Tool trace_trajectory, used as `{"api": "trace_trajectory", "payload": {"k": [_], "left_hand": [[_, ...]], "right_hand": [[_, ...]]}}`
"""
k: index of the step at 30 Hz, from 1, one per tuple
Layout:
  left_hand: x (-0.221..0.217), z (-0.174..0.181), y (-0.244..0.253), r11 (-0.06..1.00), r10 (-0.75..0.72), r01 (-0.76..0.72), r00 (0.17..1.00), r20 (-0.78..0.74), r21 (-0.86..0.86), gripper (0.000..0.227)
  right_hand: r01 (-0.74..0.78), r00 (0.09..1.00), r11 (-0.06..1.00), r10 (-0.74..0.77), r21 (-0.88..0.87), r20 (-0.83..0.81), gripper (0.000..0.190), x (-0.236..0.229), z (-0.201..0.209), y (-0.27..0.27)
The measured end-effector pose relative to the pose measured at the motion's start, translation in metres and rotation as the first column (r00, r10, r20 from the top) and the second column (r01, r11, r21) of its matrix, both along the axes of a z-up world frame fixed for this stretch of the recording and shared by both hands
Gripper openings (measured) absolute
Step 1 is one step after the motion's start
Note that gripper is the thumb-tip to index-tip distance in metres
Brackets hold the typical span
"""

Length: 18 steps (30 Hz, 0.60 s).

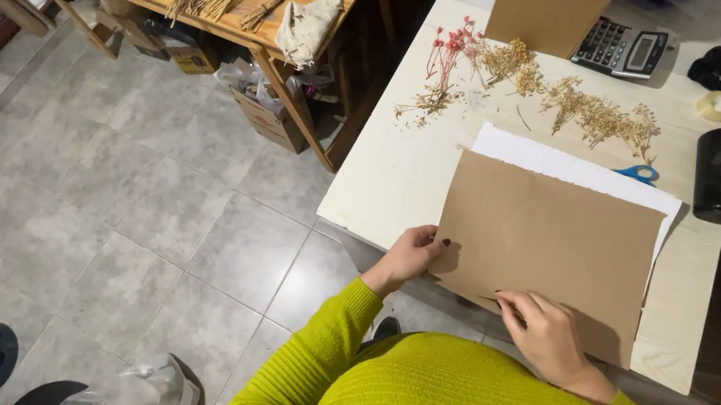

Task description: The person wraps dried flowers in brown paper, secures the paper with tape, and uses shears to trim the paper.

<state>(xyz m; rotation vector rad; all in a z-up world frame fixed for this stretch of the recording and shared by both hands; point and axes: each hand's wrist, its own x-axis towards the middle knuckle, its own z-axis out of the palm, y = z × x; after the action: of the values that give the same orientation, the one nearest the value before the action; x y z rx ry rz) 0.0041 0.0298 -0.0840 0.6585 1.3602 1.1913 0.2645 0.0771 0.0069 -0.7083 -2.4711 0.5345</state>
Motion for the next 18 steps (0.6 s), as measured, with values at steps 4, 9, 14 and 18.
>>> {"api": "trace_trajectory", "payload": {"k": [4, 9, 14, 18], "left_hand": [[-0.002, 0.027, -0.015, 0.996, 0.066, -0.053, 0.975, -0.211, 0.066, 0.031], [-0.006, 0.062, -0.040, 0.922, 0.345, -0.180, 0.783, -0.517, 0.342, 0.020], [-0.006, 0.069, -0.052, 0.916, 0.359, -0.194, 0.785, -0.504, 0.350, 0.015], [-0.008, 0.070, -0.054, 0.927, 0.340, -0.202, 0.809, -0.480, 0.316, 0.014]], "right_hand": [[0.037, 0.999, 0.997, -0.034, -0.067, 0.039, 0.012, -0.001, -0.005, 0.005], [0.022, 0.999, 0.982, -0.014, -0.189, 0.043, 0.017, 0.001, -0.016, 0.018], [0.034, 0.999, 0.941, -0.020, -0.336, 0.043, 0.018, -0.002, -0.003, 0.028], [0.133, 0.982, 0.902, -0.064, -0.411, 0.177, 0.014, -0.006, 0.005, 0.039]]}}
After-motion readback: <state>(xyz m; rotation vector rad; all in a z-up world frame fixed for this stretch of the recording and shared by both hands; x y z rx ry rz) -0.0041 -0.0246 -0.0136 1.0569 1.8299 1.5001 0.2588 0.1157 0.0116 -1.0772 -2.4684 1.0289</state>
